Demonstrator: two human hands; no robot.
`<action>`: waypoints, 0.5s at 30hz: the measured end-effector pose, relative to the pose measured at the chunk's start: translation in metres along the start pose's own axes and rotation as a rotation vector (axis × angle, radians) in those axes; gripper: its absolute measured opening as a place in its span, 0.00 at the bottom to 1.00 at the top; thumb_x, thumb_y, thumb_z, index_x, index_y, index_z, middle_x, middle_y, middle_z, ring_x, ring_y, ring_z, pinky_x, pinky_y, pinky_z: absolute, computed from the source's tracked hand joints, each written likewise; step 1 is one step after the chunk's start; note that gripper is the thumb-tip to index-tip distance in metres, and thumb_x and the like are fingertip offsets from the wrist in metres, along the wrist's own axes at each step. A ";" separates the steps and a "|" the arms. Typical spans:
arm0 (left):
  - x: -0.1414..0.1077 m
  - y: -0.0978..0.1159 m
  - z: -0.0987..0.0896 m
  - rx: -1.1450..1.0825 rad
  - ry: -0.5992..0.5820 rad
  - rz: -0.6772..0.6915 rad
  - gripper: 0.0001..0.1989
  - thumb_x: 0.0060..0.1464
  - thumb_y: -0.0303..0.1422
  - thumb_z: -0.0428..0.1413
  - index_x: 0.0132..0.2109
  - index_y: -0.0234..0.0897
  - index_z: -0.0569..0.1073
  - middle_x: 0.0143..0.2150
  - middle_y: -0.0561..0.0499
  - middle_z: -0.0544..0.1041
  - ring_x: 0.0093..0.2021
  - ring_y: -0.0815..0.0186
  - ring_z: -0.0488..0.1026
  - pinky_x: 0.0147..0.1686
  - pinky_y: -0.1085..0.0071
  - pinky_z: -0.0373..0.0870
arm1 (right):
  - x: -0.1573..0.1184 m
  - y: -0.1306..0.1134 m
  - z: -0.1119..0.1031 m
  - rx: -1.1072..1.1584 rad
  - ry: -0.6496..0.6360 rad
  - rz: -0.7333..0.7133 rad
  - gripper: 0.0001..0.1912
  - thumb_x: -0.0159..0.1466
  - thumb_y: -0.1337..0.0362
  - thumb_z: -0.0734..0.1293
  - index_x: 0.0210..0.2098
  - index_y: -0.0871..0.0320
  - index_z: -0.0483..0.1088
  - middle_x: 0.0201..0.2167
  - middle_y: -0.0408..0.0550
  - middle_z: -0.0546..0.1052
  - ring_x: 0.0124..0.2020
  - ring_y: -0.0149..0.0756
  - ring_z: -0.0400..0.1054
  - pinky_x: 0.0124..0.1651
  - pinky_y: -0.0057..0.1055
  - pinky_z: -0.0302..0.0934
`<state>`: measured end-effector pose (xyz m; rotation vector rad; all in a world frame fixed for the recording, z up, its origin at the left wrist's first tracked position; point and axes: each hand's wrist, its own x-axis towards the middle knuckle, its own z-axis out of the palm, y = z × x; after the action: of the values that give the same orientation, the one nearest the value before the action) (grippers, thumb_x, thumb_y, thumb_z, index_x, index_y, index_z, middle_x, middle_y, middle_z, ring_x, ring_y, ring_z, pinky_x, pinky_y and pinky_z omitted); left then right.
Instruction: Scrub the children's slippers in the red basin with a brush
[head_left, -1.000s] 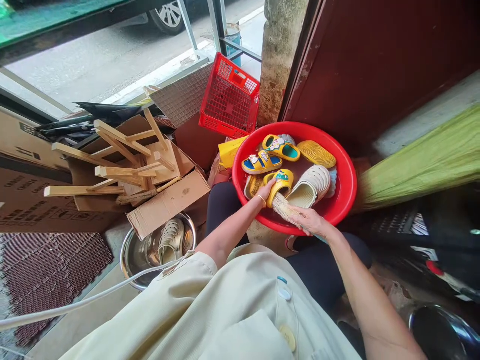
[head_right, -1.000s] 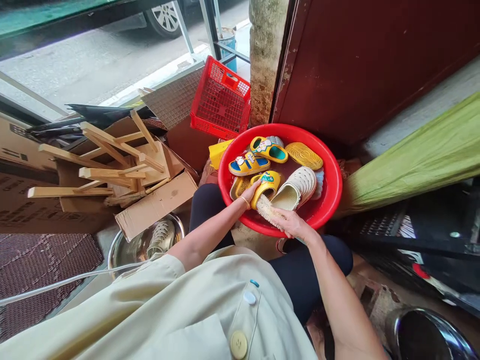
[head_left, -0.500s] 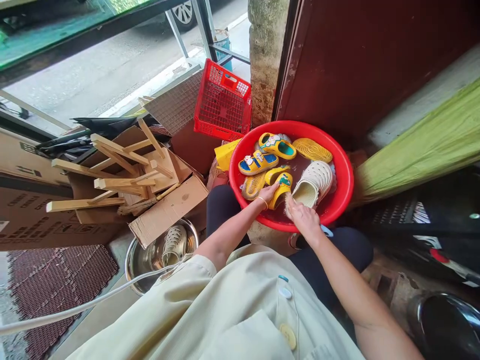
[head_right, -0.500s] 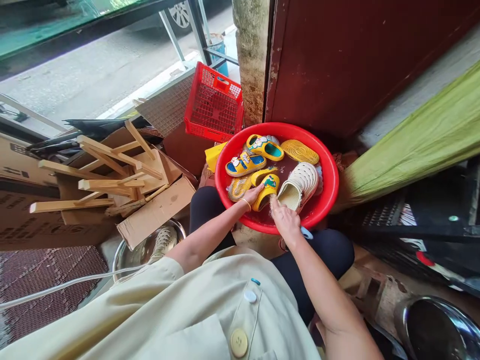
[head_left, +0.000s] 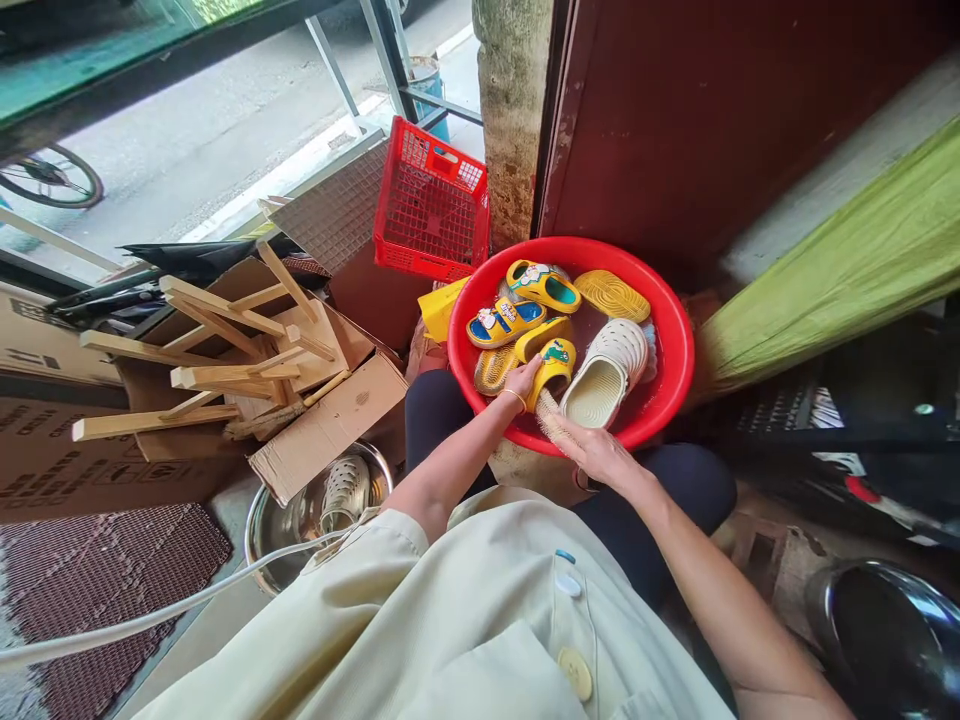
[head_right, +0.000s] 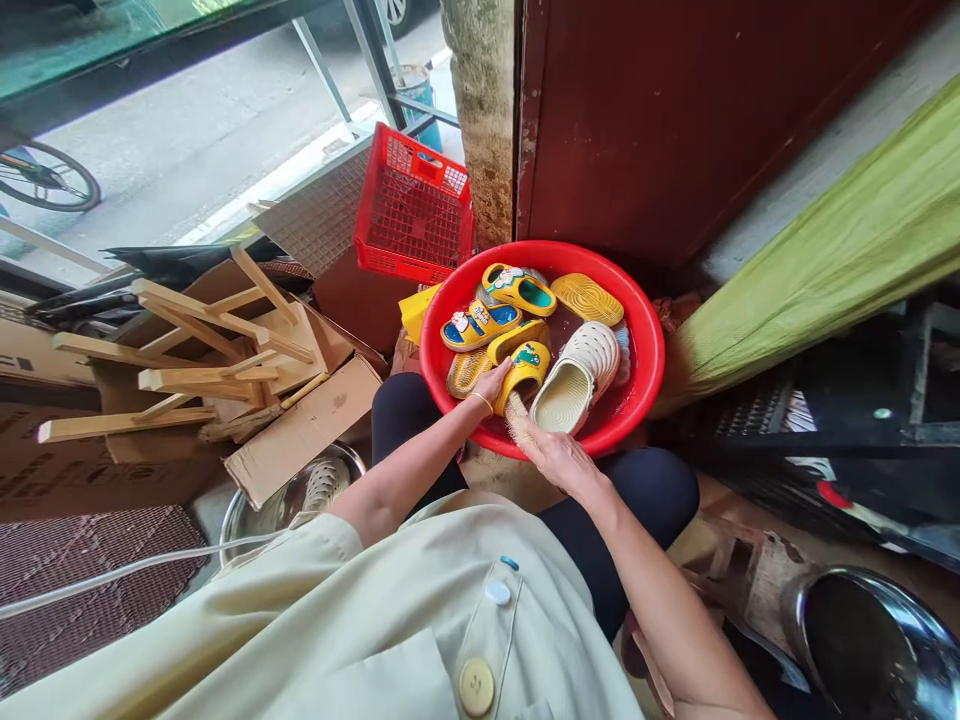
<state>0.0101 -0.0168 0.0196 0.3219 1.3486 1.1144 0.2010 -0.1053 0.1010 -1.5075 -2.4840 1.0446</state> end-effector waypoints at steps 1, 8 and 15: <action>-0.002 0.003 0.000 -0.018 0.001 -0.019 0.21 0.60 0.49 0.66 0.48 0.34 0.82 0.44 0.41 0.86 0.48 0.55 0.83 0.55 0.60 0.79 | 0.000 0.003 0.002 0.118 0.020 -0.012 0.30 0.73 0.52 0.61 0.72 0.51 0.67 0.57 0.53 0.82 0.55 0.45 0.79 0.53 0.35 0.74; -0.009 0.015 -0.003 -0.109 -0.123 -0.207 0.25 0.64 0.54 0.58 0.53 0.37 0.81 0.44 0.42 0.85 0.45 0.55 0.84 0.53 0.58 0.81 | 0.015 0.018 0.022 0.577 -0.014 0.260 0.39 0.72 0.48 0.60 0.76 0.59 0.59 0.19 0.36 0.72 0.13 0.31 0.62 0.18 0.27 0.62; -0.005 0.016 -0.008 -0.036 -0.114 -0.180 0.28 0.63 0.57 0.58 0.53 0.36 0.80 0.41 0.41 0.85 0.44 0.52 0.84 0.51 0.53 0.81 | 0.021 -0.001 0.035 0.138 0.190 0.157 0.28 0.76 0.55 0.58 0.71 0.55 0.68 0.56 0.57 0.83 0.55 0.45 0.78 0.55 0.36 0.73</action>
<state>-0.0032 -0.0160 0.0329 0.2294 1.2298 0.9554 0.1765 -0.1069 0.0684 -1.6937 -2.1515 1.0172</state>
